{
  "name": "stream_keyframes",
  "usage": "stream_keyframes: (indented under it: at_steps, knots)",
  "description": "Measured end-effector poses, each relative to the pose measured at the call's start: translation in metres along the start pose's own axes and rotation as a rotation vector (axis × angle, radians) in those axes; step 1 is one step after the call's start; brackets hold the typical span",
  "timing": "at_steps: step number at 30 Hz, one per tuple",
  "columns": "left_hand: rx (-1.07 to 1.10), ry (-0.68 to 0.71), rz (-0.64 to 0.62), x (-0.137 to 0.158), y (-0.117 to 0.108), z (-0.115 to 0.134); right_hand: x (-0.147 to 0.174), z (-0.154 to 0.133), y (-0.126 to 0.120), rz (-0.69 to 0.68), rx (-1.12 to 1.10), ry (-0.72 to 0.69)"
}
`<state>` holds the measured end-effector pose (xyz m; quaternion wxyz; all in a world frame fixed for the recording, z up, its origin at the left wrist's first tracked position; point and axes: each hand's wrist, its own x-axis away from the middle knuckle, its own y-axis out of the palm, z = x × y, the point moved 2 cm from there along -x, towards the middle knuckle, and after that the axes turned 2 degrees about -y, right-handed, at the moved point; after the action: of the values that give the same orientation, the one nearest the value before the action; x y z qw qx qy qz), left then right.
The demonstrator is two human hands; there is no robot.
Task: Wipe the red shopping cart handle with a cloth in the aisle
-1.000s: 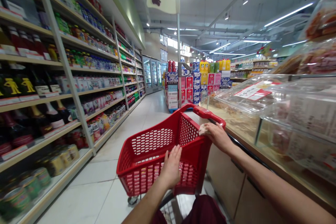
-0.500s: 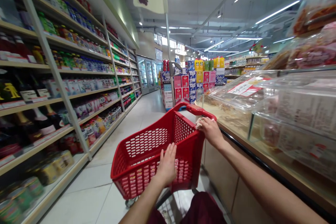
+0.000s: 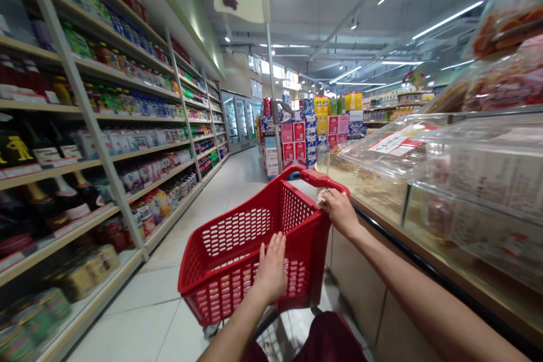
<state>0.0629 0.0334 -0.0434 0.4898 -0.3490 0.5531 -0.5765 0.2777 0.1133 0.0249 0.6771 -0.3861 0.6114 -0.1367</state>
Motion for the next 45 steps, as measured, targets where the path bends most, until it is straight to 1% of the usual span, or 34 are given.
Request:
stream_keyframes:
  at_steps: [2, 4, 6, 7, 8, 11, 12, 13, 15, 18, 19, 20, 21, 23, 25, 27, 28, 31, 33, 34, 36, 39, 40, 41, 42, 43, 45]
  knots:
    - [-0.003, 0.001, 0.003, 0.000, 0.000, 0.001, 0.010, -0.020, 0.009, -0.008, -0.053, -0.088]
    - [-0.014, 0.003, -0.012, 0.000, -0.003, 0.000, 0.021, -0.045, 0.021, -0.036, -0.106, -0.230]
    - [-0.019, 0.009, -0.036, 0.000, -0.006, -0.002, 0.027, -0.054, 0.026, -0.063, -0.129, -0.324]
    - [-0.017, 0.013, -0.047, 0.001, -0.007, -0.004, 0.026, -0.050, 0.025, -0.066, -0.123, -0.320]
    - [-0.013, 0.016, -0.054, 0.001, -0.008, -0.006, 0.023, -0.041, 0.021, -0.057, -0.107, -0.280]
    - [0.002, 0.012, -0.040, 0.000, -0.006, -0.008, 0.008, -0.007, 0.006, 0.013, -0.050, -0.080]
    - [0.008, 0.006, -0.031, -0.001, -0.006, -0.007, 0.004, -0.001, 0.003, 0.035, -0.040, -0.032]
    - [0.016, -0.001, -0.027, -0.002, -0.005, -0.006, 0.003, -0.002, 0.003, 0.046, -0.040, -0.008]
    - [0.034, -0.007, -0.037, -0.005, -0.005, -0.002, 0.007, -0.020, 0.009, 0.029, -0.064, -0.039]
    - [0.044, -0.008, -0.068, -0.006, -0.008, -0.003, 0.019, -0.061, 0.025, -0.050, -0.117, -0.209]
    - [0.043, -0.019, -0.071, -0.005, -0.009, -0.006, 0.021, -0.069, 0.028, -0.072, -0.130, -0.245]
    - [0.038, -0.038, -0.071, -0.002, -0.010, -0.011, 0.020, -0.071, 0.028, -0.085, -0.136, -0.251]
    - [0.031, -0.065, -0.068, 0.000, -0.011, -0.018, 0.017, -0.067, 0.026, -0.089, -0.137, -0.225]
    - [0.010, -0.121, -0.054, 0.007, -0.010, -0.033, 0.008, -0.051, 0.019, -0.076, -0.119, -0.108]
    - [-0.011, -0.148, -0.050, 0.013, -0.009, -0.044, 0.000, -0.037, 0.014, -0.058, -0.094, -0.010]
    - [-0.022, -0.168, -0.056, 0.014, -0.007, -0.049, -0.001, -0.041, 0.016, -0.056, -0.086, 0.000]
    - [-0.025, -0.177, -0.062, 0.014, -0.006, -0.049, 0.002, -0.051, 0.020, -0.067, -0.097, -0.033]
    - [-0.031, -0.178, -0.067, 0.012, -0.005, -0.047, 0.016, -0.090, 0.038, -0.132, -0.159, -0.189]
    - [-0.035, -0.153, -0.064, 0.014, -0.006, -0.049, 0.021, -0.104, 0.044, -0.171, -0.190, -0.252]
    - [-0.041, -0.155, -0.058, 0.016, -0.006, -0.052, 0.021, -0.103, 0.044, -0.176, -0.195, -0.256]
    - [-0.061, -0.185, -0.036, 0.023, -0.005, -0.062, 0.015, -0.086, 0.038, -0.156, -0.183, -0.210]
    - [-0.095, -0.213, 0.004, 0.032, -0.003, -0.073, 0.003, -0.049, 0.025, -0.088, -0.112, -0.070]
    - [-0.097, -0.212, 0.011, 0.033, -0.003, -0.075, 0.000, -0.041, 0.023, -0.070, -0.088, -0.030]
    - [-0.095, -0.213, 0.014, 0.034, -0.002, -0.075, -0.001, -0.040, 0.022, -0.066, -0.077, -0.011]
    - [-0.090, -0.216, 0.014, 0.033, -0.002, -0.074, 0.000, -0.044, 0.024, -0.074, -0.082, -0.014]
    - [-0.084, -0.221, 0.011, 0.032, -0.002, -0.072, 0.002, -0.053, 0.027, -0.093, -0.098, -0.035]
    - [-0.079, -0.221, 0.002, 0.030, -0.001, -0.069, 0.009, -0.081, 0.036, -0.153, -0.151, -0.115]
